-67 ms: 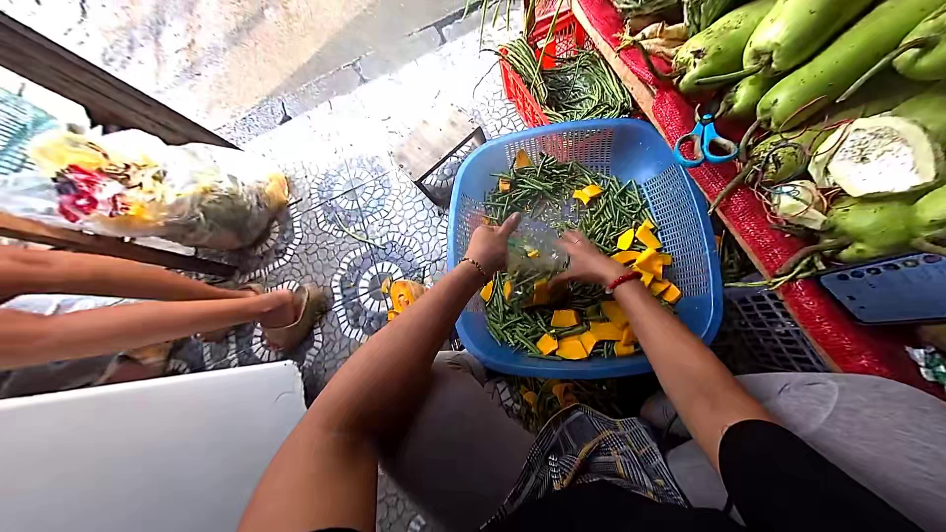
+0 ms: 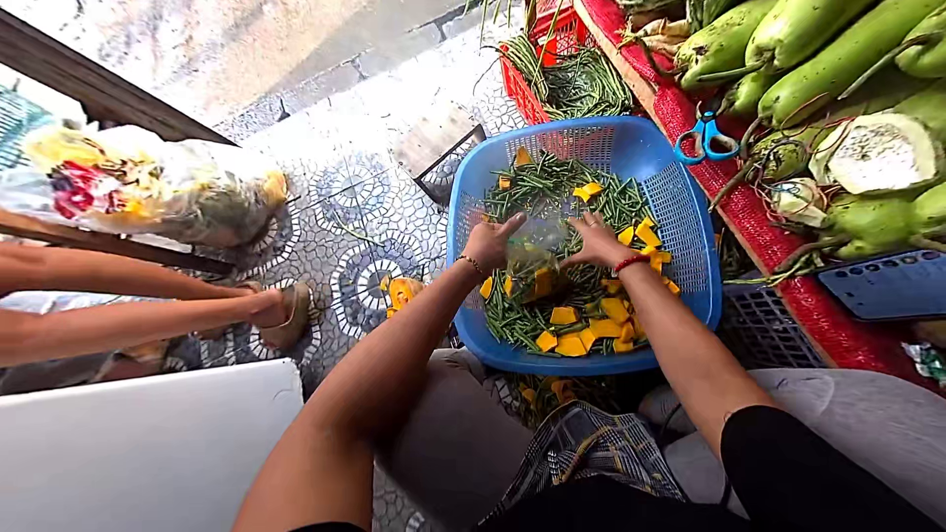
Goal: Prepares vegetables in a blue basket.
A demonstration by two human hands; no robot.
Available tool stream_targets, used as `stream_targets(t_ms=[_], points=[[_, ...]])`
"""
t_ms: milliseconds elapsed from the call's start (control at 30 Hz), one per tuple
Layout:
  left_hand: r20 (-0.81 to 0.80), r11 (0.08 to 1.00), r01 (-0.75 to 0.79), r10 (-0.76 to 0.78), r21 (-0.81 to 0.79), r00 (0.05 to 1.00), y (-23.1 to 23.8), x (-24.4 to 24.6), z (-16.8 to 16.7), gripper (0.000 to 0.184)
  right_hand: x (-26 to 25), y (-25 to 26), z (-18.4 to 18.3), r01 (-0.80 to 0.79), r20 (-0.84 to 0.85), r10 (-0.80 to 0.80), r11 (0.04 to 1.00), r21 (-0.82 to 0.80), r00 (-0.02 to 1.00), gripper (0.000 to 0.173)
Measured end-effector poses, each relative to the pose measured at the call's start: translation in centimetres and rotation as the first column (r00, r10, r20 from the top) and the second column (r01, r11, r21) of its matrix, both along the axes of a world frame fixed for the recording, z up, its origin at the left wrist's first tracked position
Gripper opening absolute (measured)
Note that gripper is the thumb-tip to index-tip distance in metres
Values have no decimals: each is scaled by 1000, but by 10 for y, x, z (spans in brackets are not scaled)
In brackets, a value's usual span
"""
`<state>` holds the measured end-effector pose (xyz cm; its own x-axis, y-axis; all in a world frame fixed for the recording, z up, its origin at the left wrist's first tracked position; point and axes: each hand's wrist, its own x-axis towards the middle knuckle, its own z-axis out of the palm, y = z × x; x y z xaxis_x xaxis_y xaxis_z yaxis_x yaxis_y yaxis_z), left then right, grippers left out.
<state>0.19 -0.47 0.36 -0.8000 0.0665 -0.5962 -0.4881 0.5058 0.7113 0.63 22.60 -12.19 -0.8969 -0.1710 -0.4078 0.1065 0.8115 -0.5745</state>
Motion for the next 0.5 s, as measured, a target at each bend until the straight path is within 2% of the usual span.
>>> stream_targets(t_ms=[100, 167, 233, 300, 400, 500], points=[[17, 998, 56, -56, 10, 998, -4, 1, 7, 32, -8, 15, -7, 61, 105, -76, 988, 140, 992, 119], [-26, 989, 134, -136, -57, 990, -7, 2, 13, 28, 1, 4, -4, 23, 131, -50, 979, 204, 990, 109], [-142, 978, 174, -189, -112, 972, -10, 4, 14, 29, 15, -9, -6, 33, 92, -56, 971, 237, 994, 101], [-231, 977, 178, -202, -120, 952, -14, 7, 18, 33, 35, -16, -9, 76, 46, -88, 972, 220, 995, 91], [-349, 977, 181, -210, -113, 913, -14, 13, 23, 32, 56, -20, 5, 75, 75, -95, 968, 241, 993, 73], [-391, 977, 198, -212, -75, 896, -13, 25, 32, 29, 75, -23, 13, 80, 51, -96, 967, 243, 994, 52]])
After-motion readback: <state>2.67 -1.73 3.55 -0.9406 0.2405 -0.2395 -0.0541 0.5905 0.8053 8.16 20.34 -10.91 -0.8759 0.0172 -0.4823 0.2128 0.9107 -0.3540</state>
